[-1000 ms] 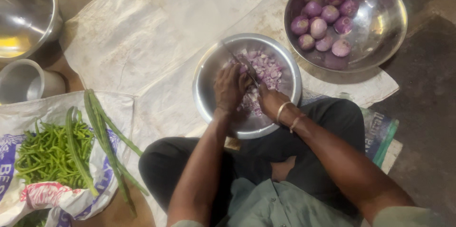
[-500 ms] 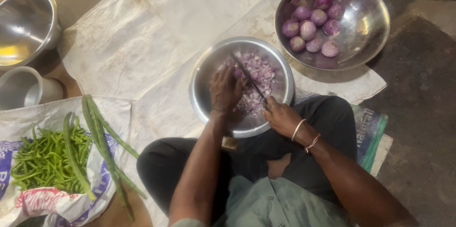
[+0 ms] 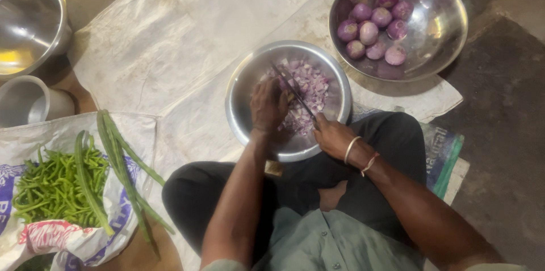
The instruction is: The person sits on the floor and uses a knife to chop red onions into small pieces, placing them into a metal bowl. They repeatedly pick up whole onions from a separate bowl and continue chopping.
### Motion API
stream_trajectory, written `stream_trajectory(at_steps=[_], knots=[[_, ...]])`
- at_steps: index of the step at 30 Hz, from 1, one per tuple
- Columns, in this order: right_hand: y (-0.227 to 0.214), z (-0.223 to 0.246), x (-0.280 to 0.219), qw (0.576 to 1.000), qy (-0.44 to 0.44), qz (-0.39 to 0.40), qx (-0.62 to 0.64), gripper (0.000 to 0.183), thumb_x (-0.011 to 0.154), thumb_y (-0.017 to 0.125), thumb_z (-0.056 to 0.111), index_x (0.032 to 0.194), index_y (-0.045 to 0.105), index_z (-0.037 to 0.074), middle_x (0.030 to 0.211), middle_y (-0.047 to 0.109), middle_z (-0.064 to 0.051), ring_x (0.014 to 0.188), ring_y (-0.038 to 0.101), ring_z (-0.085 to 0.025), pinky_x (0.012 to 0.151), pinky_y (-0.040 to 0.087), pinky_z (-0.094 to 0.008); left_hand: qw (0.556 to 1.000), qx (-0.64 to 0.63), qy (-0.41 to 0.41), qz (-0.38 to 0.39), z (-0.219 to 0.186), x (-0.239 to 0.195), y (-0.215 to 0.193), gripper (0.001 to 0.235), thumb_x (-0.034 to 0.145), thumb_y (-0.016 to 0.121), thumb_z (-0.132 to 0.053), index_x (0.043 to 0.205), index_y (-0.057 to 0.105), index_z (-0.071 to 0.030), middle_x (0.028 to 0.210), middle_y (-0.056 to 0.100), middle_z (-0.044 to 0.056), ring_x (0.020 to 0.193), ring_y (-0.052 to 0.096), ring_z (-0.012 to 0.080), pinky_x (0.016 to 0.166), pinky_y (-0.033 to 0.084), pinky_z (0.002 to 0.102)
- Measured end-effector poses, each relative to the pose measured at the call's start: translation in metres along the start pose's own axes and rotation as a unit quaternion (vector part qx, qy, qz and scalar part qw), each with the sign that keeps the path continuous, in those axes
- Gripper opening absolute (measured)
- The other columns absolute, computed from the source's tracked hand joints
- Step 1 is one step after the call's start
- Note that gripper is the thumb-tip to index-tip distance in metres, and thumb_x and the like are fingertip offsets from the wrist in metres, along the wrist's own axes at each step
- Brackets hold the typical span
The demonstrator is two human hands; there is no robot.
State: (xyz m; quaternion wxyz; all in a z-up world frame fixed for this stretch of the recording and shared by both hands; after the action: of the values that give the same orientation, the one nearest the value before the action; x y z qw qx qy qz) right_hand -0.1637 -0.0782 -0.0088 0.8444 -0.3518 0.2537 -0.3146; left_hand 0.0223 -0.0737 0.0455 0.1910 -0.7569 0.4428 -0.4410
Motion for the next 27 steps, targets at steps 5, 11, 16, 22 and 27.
stream_trajectory(at_steps=[5, 11, 16, 22, 27], knots=[[0.012, 0.003, 0.033, 0.997, 0.049, 0.031, -0.048, 0.035, 0.103, 0.051, 0.025, 0.125, 0.044, -0.001, 0.087, 0.072, -0.027, 0.083, 0.071, -0.047, 0.073, 0.056, -0.056, 0.999, 0.016, -0.011, 0.029, 0.006, 0.001, 0.008, 0.025, 0.092, 0.066, -0.017, 0.116, 0.061, -0.01, 0.118, 0.067, 0.013, 0.116, 0.063, 0.0323, 0.1, 0.049, 0.048], [0.026, 0.006, 0.053, 0.997, 0.051, 0.0, -0.058, 0.036, 0.101, 0.051, 0.021, 0.127, 0.043, -0.002, 0.087, 0.071, -0.028, 0.082, 0.07, -0.049, 0.073, 0.055, -0.058, 1.0, 0.012, -0.007, 0.008, 0.005, 0.003, 0.004, 0.027, 0.091, 0.069, -0.018, 0.116, 0.063, -0.009, 0.119, 0.068, 0.014, 0.116, 0.063, 0.0344, 0.099, 0.049, 0.048], [0.04, -0.009, 0.032, 0.993, 0.083, 0.026, -0.078, 0.03, 0.1, 0.05, 0.02, 0.123, 0.045, 0.0, 0.09, 0.072, -0.027, 0.086, 0.07, -0.049, 0.075, 0.055, -0.06, 1.0, 0.008, -0.002, -0.015, 0.0, 0.003, -0.001, 0.031, 0.09, 0.07, -0.018, 0.119, 0.064, -0.008, 0.122, 0.068, 0.015, 0.118, 0.063, 0.0366, 0.101, 0.049, 0.048], [0.016, -0.01, -0.033, 0.998, 0.06, -0.005, -0.021, 0.031, 0.099, 0.054, 0.024, 0.12, 0.048, 0.002, 0.088, 0.072, -0.029, 0.087, 0.069, -0.051, 0.078, 0.054, -0.061, 1.0, -0.008, 0.0, -0.017, -0.002, 0.0, -0.003, 0.029, 0.091, 0.069, -0.017, 0.118, 0.063, -0.008, 0.122, 0.069, 0.015, 0.118, 0.064, 0.0356, 0.106, 0.048, 0.049], [-0.006, -0.002, -0.054, 0.996, 0.09, 0.005, 0.005, 0.037, 0.098, 0.058, 0.03, 0.123, 0.047, 0.004, 0.085, 0.071, -0.029, 0.083, 0.07, -0.05, 0.072, 0.056, -0.059, 1.0, -0.004, -0.008, -0.024, 0.003, 0.0, -0.003, 0.028, 0.091, 0.069, -0.018, 0.117, 0.063, -0.008, 0.122, 0.068, 0.016, 0.118, 0.064, 0.037, 0.104, 0.047, 0.049]])
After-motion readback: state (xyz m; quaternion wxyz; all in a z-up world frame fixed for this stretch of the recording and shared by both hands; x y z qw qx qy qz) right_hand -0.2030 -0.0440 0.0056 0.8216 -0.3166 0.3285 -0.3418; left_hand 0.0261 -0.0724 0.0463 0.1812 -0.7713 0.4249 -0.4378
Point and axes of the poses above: each hand's wrist, its own x-axis towards the middle knuckle, its own y-axis out of the palm, z = x × y, the point moved 9 cm from there along x, towards the middle knuckle
